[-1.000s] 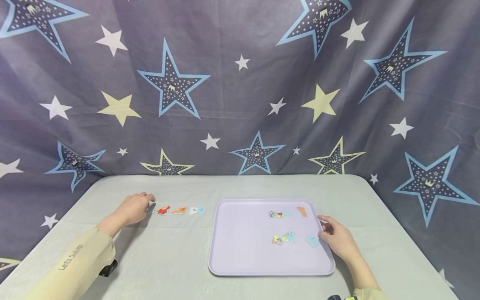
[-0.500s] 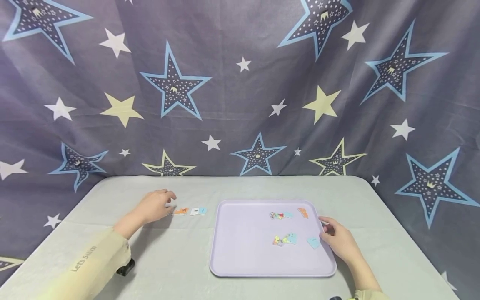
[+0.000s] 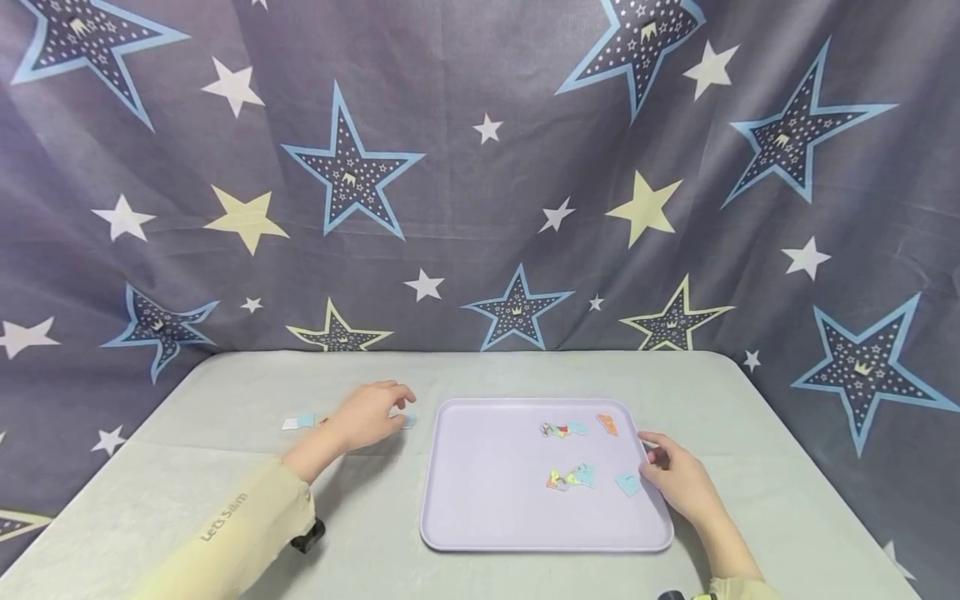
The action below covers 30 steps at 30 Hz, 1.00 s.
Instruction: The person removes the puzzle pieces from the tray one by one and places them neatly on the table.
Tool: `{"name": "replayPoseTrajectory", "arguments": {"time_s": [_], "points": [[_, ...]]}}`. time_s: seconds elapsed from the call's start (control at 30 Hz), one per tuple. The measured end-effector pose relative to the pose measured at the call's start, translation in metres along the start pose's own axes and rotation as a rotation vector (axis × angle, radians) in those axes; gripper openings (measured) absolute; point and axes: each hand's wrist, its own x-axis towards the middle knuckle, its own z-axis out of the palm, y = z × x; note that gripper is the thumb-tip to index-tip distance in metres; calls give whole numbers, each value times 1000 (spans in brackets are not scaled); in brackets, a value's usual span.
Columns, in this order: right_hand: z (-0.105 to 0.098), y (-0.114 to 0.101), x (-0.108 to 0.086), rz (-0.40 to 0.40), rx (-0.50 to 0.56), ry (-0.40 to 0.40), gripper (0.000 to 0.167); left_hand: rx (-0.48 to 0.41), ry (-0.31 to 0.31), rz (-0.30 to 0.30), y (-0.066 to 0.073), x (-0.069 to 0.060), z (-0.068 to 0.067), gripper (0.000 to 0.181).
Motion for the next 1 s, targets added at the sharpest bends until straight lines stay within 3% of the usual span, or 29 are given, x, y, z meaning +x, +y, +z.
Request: {"name": "replayPoseTrajectory", "arguments": {"time_s": [0.4, 0.73, 1.0], "points": [[0, 1, 0, 4, -2, 5, 43, -55, -10, 101, 54, 24, 24, 24], [0, 0, 1, 3, -7, 10, 43, -98, -88, 207, 110, 38, 34, 24], [1, 2, 1, 1, -5, 10, 43, -117, -217, 253, 144, 39, 50, 24]]}}
